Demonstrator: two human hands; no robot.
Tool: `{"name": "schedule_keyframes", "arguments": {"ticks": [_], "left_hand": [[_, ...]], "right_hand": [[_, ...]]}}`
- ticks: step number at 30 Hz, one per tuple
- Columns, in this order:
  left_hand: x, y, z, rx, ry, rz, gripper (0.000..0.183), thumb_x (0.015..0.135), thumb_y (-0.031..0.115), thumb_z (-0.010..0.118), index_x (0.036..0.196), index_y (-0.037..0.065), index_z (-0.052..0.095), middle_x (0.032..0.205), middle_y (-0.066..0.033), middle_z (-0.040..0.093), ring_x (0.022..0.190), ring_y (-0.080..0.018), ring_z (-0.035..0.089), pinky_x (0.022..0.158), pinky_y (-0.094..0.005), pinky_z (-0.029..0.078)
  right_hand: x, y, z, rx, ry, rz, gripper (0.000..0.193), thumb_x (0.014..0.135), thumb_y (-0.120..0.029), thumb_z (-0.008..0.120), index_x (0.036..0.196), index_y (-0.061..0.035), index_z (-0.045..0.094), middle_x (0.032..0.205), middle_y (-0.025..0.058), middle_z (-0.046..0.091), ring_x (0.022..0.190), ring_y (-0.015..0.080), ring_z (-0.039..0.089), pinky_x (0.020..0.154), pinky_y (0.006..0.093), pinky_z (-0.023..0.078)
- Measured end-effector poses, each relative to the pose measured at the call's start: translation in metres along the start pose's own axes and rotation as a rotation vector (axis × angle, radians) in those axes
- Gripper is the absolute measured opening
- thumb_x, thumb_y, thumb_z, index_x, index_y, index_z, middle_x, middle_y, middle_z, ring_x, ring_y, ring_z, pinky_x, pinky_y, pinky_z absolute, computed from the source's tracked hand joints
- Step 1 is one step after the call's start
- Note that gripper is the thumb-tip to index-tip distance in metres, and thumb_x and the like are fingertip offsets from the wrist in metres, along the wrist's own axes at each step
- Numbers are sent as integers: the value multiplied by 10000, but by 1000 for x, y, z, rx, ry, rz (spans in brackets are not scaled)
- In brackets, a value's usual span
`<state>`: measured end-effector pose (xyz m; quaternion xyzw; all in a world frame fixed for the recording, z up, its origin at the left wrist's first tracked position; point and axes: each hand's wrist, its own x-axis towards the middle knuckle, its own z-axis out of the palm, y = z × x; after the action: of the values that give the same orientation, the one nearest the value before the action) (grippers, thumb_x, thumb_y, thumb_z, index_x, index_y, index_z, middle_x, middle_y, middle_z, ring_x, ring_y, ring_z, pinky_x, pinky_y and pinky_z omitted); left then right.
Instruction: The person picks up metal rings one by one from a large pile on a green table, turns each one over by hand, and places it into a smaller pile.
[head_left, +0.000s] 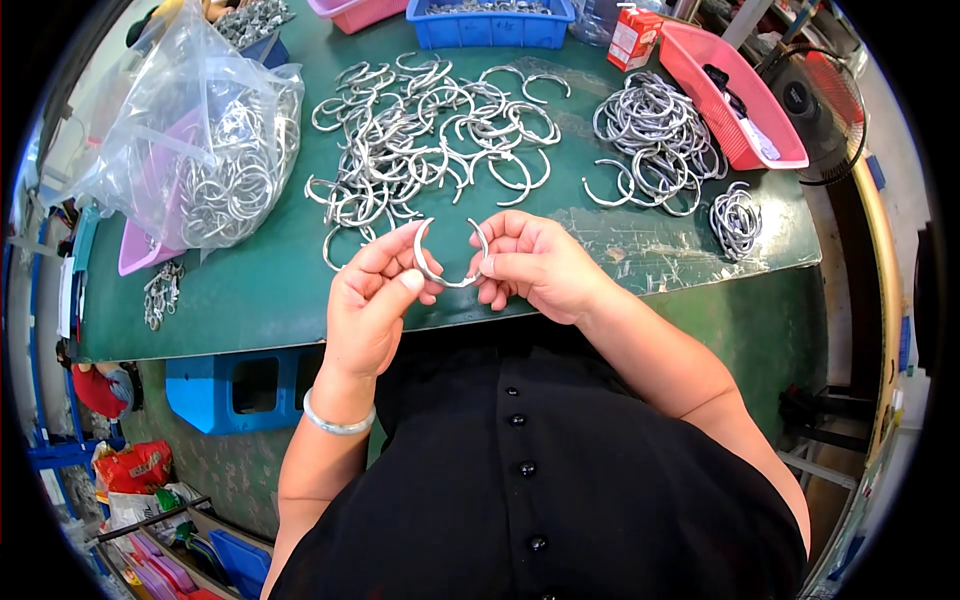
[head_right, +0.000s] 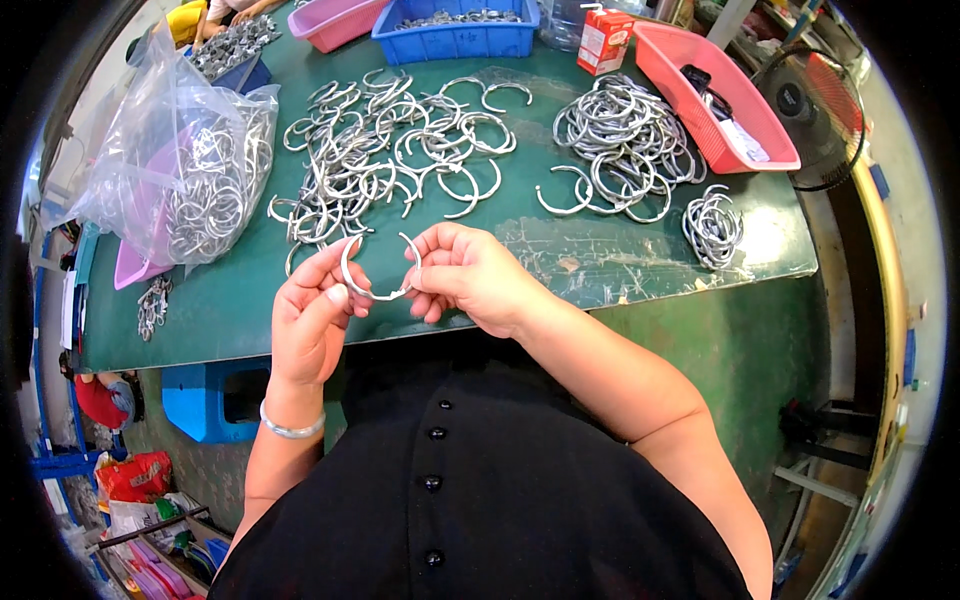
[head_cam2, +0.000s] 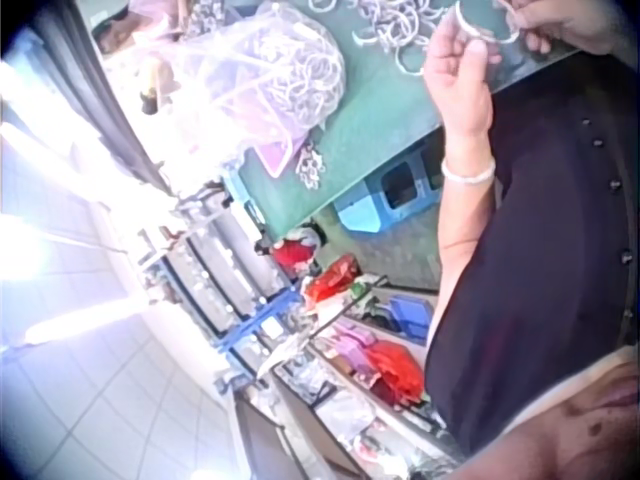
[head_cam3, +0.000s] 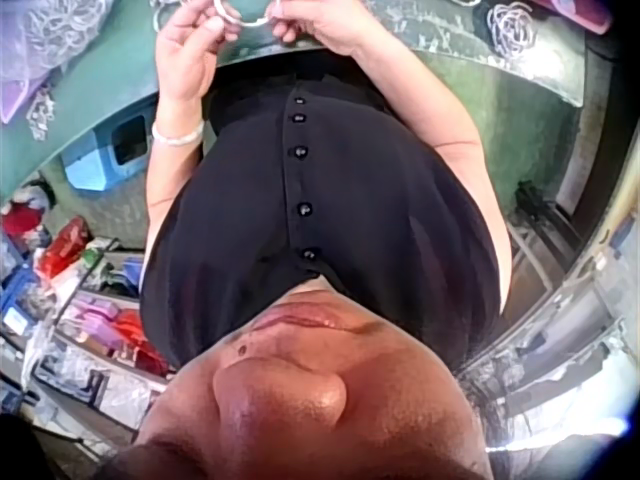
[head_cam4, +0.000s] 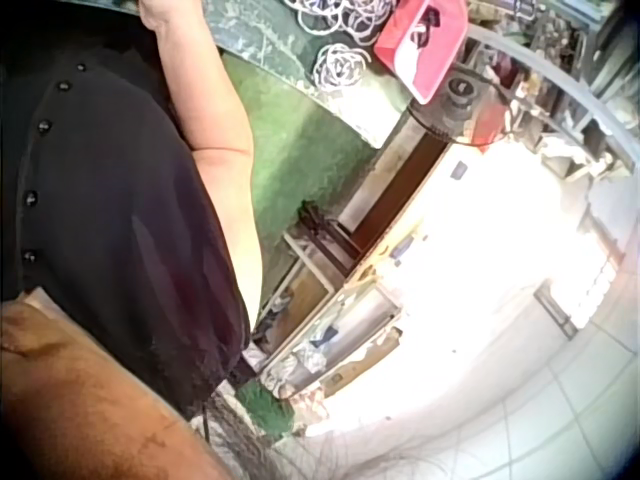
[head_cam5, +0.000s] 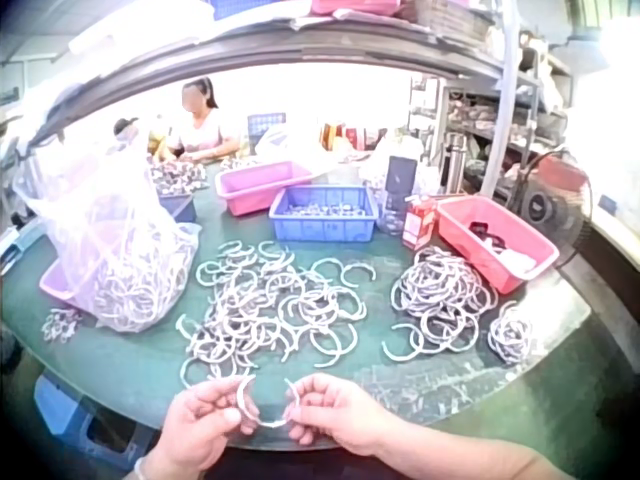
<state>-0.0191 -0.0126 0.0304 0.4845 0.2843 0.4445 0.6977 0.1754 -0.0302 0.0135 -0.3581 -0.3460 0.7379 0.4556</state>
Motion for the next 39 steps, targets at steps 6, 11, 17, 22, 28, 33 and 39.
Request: {"name": "schedule_keyframes", "arguments": {"ticks": [6, 11, 17, 22, 28, 33, 39], "left_hand": [[0, -1, 2, 64, -28, 22, 370, 781, -7, 536, 1143, -32, 461, 894, -65, 578, 783, -106, 543, 667, -208, 442], [-1, 1, 5, 113, -1, 24, 352, 784, -2, 531, 1131, -28, 474, 879, -66, 580, 752, -106, 539, 646, -210, 434], [2, 3, 8, 138, 25, 20, 347, 783, 6, 525, 1126, -21, 481, 832, -67, 569, 714, -113, 526, 626, -225, 423], [0, 2, 3, 114, -44, 60, 336, 784, -22, 531, 1115, -45, 478, 896, -69, 586, 781, -104, 546, 667, -207, 439], [-4, 3, 11, 176, -79, 190, 367, 758, -44, 547, 1117, -42, 474, 857, -75, 565, 769, -111, 531, 710, -220, 435], [-8, -1, 5, 402, -144, 351, 389, 733, -87, 557, 1112, -46, 481, 848, -69, 564, 762, -113, 538, 682, -229, 433], [-10, 2, 2, 561, -204, 443, 396, 748, -88, 543, 1132, -70, 446, 891, -99, 569, 806, -130, 539, 736, -234, 432]], "right_hand": [[0, 3, -1, 90, -36, 51, 148, 818, -54, 505, 956, -10, 471, 803, 111, 594, 632, 174, 605, 531, 246, 504], [-1, 3, -3, 102, -39, 74, 134, 832, -71, 485, 951, -12, 480, 811, 117, 593, 634, 177, 606, 534, 251, 506], [0, 2, -4, 93, -46, 77, 137, 833, -77, 488, 954, -12, 479, 809, 115, 591, 628, 176, 604, 532, 252, 504], [-1, 1, -1, 39, -33, 63, 140, 836, -89, 497, 953, -13, 480, 817, 116, 593, 623, 165, 597, 537, 246, 495], [-2, -1, -1, -71, -38, -23, 139, 847, -88, 491, 964, -13, 485, 840, 105, 599, 641, 138, 588, 560, 235, 484], [-3, 0, 1, -103, -54, -106, 159, 852, -81, 481, 993, -8, 487, 849, 96, 599, 665, 120, 578, 583, 234, 481], [-6, 0, 2, -162, -74, -187, 173, 848, -72, 483, 1006, -3, 484, 859, 98, 598, 680, 121, 578, 605, 237, 483]]}}
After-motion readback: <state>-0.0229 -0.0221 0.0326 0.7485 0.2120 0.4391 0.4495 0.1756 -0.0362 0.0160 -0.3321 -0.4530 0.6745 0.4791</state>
